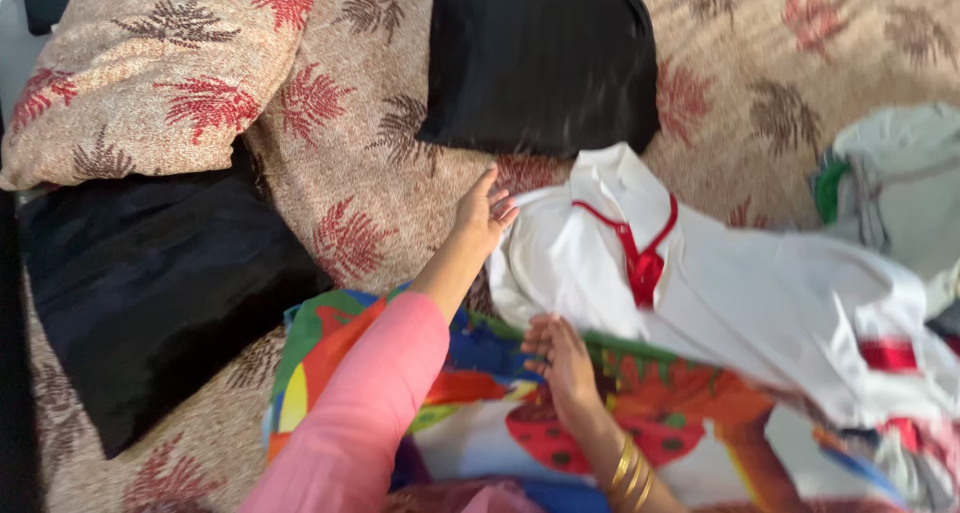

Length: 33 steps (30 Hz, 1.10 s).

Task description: The person folds a white collared shirt, a red garment with white patterns, and a blue floral shirt by hand on a patterned bedspread.

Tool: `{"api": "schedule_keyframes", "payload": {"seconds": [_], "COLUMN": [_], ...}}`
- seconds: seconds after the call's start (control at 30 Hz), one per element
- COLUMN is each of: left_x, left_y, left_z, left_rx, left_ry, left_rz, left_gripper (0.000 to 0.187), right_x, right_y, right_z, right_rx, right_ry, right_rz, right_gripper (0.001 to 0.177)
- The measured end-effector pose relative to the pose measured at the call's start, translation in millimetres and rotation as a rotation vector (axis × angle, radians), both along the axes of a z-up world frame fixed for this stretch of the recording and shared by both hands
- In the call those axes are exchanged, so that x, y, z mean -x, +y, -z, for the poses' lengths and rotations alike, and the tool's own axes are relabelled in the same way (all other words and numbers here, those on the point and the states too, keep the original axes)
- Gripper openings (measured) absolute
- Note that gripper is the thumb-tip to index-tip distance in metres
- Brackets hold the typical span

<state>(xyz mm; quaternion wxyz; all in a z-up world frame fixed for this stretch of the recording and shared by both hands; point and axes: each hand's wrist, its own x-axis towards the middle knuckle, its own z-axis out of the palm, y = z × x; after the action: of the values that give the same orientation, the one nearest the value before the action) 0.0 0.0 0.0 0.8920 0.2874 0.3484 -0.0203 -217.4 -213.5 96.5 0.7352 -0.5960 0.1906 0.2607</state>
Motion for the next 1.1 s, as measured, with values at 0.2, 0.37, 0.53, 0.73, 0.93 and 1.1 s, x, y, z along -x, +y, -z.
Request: {"api": "schedule_keyframes", "payload": {"seconds": [0.2,0.37,0.53,0.73,0.93,1.1], "left_x": [-90.2,-124.1,-119.1,-44.1,170.9,247.6], "left_y": [0.2,-4.7,13.1,126.7,260.7,273.6], "left_z": [14.9,2.9,-21.6,-97.5,-165.5,-141.1], "left_rx": [-0.012,0.07,0.089,0.239,0.091,0.298], "left_ry": [0.036,0.114,-0.061,-0.552,-0.833,-0.55], "left_rz": [0.018,-0.123,-0.321,-0.586,-0.675,-0.954], "left_gripper": [0.093,0.084,0.053,0.014,0.032,0.043], "right_x": [-8.9,-11.6,-17.3,-24.3,-30.1,-42.8], "right_y": [-6.4,-3.4,-6.9,-9.7,-2.8,-10.4], "right_z": [23.7,34.9,32.5,16.2,6.2,-9.4], "right_rx": [0.038,0.064,0.078,0.099,0.27,0.427], "right_ry": [-0.024,0.088,0.096,0.007,-0.152,-0.408], "right_rz": [0.018,0.01,0.0,0.018,-0.044,-0.16], "right_gripper": [0.039,0.039,0.041,0.035,0.036,0.033]}}
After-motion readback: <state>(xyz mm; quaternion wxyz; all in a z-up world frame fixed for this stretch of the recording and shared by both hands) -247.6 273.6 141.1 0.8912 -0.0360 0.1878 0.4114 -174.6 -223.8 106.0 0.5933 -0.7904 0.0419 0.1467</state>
